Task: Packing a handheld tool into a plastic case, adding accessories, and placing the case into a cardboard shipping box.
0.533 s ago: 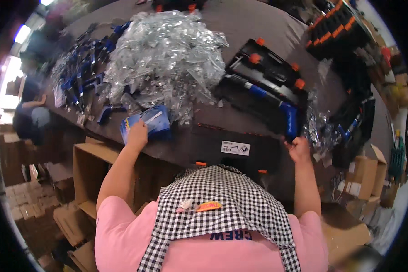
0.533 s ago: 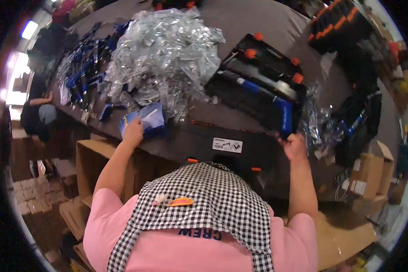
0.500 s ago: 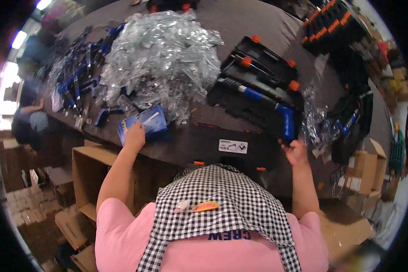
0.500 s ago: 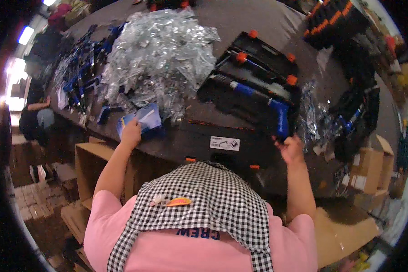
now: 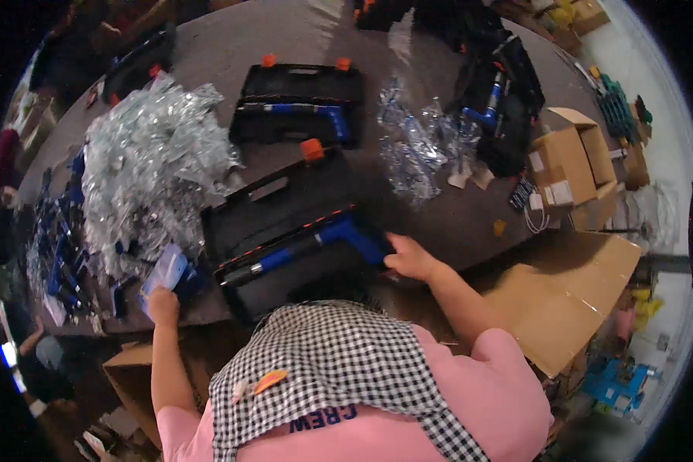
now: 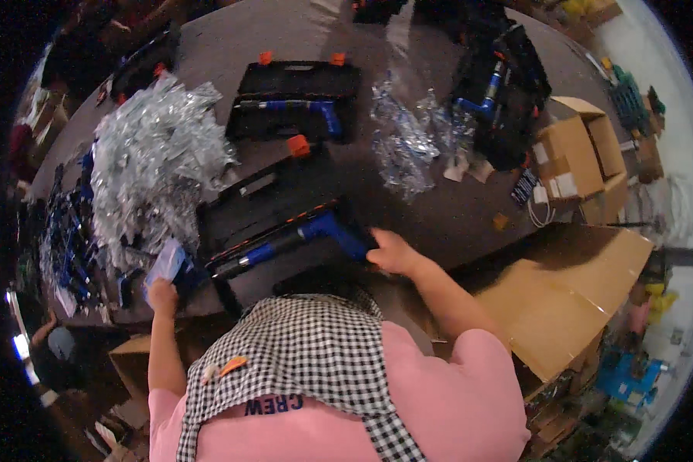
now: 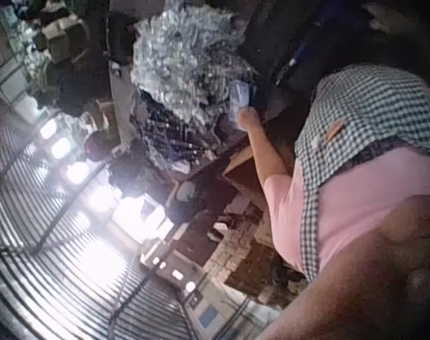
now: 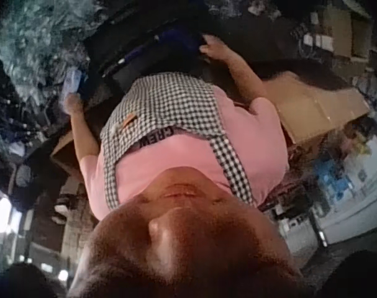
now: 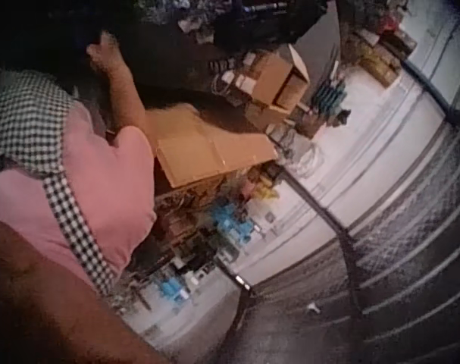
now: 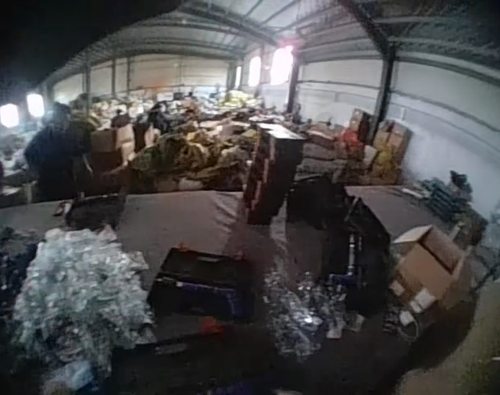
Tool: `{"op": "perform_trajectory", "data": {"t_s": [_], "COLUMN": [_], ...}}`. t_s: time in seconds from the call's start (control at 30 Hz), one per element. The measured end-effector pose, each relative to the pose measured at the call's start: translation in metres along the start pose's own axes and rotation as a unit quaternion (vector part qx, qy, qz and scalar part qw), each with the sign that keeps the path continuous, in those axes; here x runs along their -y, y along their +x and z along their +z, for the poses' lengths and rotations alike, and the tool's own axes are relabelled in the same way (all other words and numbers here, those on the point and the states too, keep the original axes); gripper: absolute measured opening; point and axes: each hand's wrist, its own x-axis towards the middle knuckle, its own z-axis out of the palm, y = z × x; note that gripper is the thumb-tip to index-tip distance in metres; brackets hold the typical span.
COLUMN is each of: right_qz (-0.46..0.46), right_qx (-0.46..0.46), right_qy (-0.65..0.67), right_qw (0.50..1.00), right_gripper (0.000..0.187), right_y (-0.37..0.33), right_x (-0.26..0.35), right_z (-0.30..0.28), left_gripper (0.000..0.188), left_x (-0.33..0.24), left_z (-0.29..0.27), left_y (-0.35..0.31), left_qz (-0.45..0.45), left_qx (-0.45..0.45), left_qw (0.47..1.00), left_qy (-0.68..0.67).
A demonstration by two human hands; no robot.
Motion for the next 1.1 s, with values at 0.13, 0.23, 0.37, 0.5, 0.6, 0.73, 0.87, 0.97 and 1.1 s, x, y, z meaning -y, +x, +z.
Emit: {"op": "perform_trajectory", "data": {"t_s": [0.13, 0.23, 0.37, 0.5, 0.6, 0.73, 0.87, 0.97, 1.1], "right_qz": [-0.040, -0.033, -0.081, 0.143, 0.218, 0.182, 0.062, 0.099, -0.055], "right_qx": [-0.122, 0.035, -0.313, -0.286, -0.240, -0.245, -0.268, -0.212, -0.317], "right_qy": [-0.209, -0.161, -0.181, -0.429, -0.488, -0.477, -0.380, 0.092, 0.150], "right_qw": [0.970, 0.986, 0.929, 0.845, 0.811, 0.824, 0.883, 0.968, 0.935], "right_gripper": [0.051, 0.060, 0.054, 0.059, 0.050, 0.042, 0.024, 0.024, 0.027], "right_y": [-0.011, -0.006, 0.059, 0.114, 0.146, 0.161, 0.146, 0.130, 0.106], "right_x": [0.008, 0.027, 0.002, 0.036, 0.023, -0.019, -0.022, -0.027, 0.010], "right_z": [0.008, -0.032, -0.087, -0.087, -0.084, -0.119, -0.122, -0.132, -0.098], "left_gripper": [0.014, 0.013, 0.009, 0.008, 0.005, 0.011, 0.028, 0.039, 0.055], "left_x": [-0.008, -0.024, -0.125, -0.240, -0.272, -0.282, -0.264, -0.232, -0.168], "left_z": [-0.023, -0.065, -0.157, -0.171, -0.167, -0.149, -0.150, -0.142, -0.117], "left_y": [0.006, 0.009, 0.043, 0.088, 0.101, 0.105, 0.098, 0.100, 0.125], "left_qz": [0.003, -0.012, 0.116, 0.295, 0.351, 0.365, 0.358, 0.318, -0.110], "left_qx": [-0.021, -0.099, -0.288, -0.082, 0.029, 0.067, 0.083, -0.066, -0.093], "left_qw": [1.000, 0.995, 0.940, 0.945, 0.935, 0.926, 0.904, 0.831, 0.945], "left_qy": [0.008, 0.023, -0.143, -0.113, -0.041, -0.076, -0.218, -0.452, -0.293]}}
